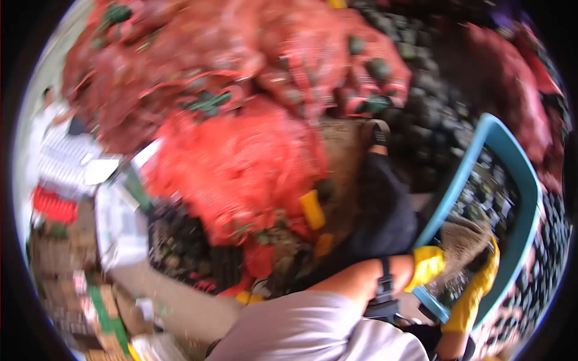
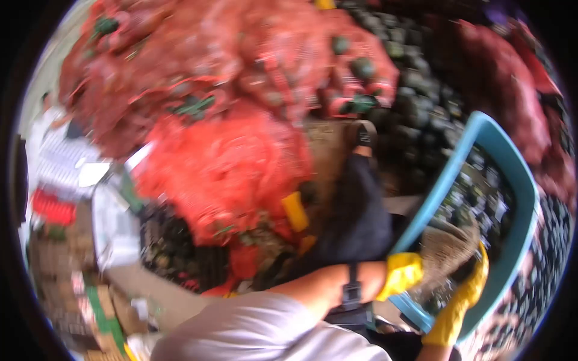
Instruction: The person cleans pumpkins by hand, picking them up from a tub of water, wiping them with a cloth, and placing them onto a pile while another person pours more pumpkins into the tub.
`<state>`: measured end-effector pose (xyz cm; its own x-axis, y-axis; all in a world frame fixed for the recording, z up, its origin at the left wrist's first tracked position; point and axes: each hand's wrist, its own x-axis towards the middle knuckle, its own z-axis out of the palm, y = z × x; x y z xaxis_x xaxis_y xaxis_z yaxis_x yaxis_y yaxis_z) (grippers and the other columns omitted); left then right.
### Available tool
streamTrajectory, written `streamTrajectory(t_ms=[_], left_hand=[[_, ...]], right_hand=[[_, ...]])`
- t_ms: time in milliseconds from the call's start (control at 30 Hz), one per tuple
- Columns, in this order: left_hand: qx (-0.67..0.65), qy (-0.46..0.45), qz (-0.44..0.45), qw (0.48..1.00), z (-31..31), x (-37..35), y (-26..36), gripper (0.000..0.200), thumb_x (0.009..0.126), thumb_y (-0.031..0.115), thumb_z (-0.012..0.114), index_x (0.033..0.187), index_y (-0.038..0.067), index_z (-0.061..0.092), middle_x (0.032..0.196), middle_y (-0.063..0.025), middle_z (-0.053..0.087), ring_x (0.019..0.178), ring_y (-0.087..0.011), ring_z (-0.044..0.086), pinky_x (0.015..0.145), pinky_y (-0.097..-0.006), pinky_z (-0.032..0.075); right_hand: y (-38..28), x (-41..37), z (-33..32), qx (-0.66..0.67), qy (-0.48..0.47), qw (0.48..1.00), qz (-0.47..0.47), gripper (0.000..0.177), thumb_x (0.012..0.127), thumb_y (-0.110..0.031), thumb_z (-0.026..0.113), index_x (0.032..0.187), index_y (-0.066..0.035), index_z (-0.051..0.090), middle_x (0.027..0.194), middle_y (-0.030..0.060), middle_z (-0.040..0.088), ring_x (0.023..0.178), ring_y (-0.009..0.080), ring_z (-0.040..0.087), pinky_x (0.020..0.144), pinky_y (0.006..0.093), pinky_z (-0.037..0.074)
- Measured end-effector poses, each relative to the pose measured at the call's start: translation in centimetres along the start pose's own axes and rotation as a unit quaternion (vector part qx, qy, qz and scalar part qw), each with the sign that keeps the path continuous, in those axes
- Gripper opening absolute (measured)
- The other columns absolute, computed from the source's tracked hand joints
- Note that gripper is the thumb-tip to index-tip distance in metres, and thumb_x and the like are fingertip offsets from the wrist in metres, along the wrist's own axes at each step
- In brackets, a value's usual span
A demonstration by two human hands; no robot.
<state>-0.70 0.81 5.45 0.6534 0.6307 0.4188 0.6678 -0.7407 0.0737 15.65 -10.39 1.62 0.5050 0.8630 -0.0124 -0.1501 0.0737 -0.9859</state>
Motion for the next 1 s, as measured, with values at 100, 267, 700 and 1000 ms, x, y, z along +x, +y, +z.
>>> streamTrajectory(t_ms=[100,267,700,1000], left_hand=[[-0.39,-0.054,-0.021,0.919,2.7,0.1,-0.7,0.022,0.091,0.016,0.062,0.103,0.003,0.074,0.095,-0.0215,0.075,0.093,-0.04,0.073,0.081,-0.0492,0.058],[-0.474,0.0,0.141,0.869,-4.2,0.6,-4.1,0.055,0.062,0.03,0.089,0.109,0.009,0.071,0.098,-0.0157,0.074,0.097,-0.0418,0.069,0.091,-0.0473,0.053],[-0.476,-0.031,0.048,0.877,0.8,-1.7,-4.6,0.024,0.084,0.014,0.072,0.106,0.007,0.068,0.106,-0.0211,0.069,0.105,-0.0428,0.067,0.092,-0.0486,0.054],[-0.474,0.059,-0.13,0.869,1.4,-3.4,-6.7,0.017,0.083,0.014,0.071,0.098,0.006,0.069,0.096,-0.0211,0.068,0.096,-0.0417,0.068,0.084,-0.0502,0.054]], right_hand=[[-4.2,-4.8,10.6,-0.482,0.145,0.853,-0.136,0.045,0.101,-0.018,0.072,0.143,-0.006,0.065,0.139,0.0171,0.067,0.129,0.0323,0.061,0.116,0.0447,0.044],[-6.6,-5.1,9.9,0.071,0.098,0.992,0.037,0.049,0.105,-0.021,0.069,0.151,-0.009,0.058,0.133,0.0096,0.067,0.115,0.0166,0.063,0.104,0.0332,0.053],[-2.7,-6.4,5.3,0.042,-0.033,0.992,0.114,0.056,0.099,-0.008,0.067,0.153,-0.008,0.053,0.138,0.0128,0.063,0.124,0.0234,0.064,0.107,0.0354,0.053],[9.4,-2.7,15.2,-0.156,-0.075,0.971,0.162,0.055,0.099,-0.018,0.07,0.151,-0.008,0.055,0.13,0.0126,0.067,0.116,0.0251,0.066,0.101,0.0378,0.054]])
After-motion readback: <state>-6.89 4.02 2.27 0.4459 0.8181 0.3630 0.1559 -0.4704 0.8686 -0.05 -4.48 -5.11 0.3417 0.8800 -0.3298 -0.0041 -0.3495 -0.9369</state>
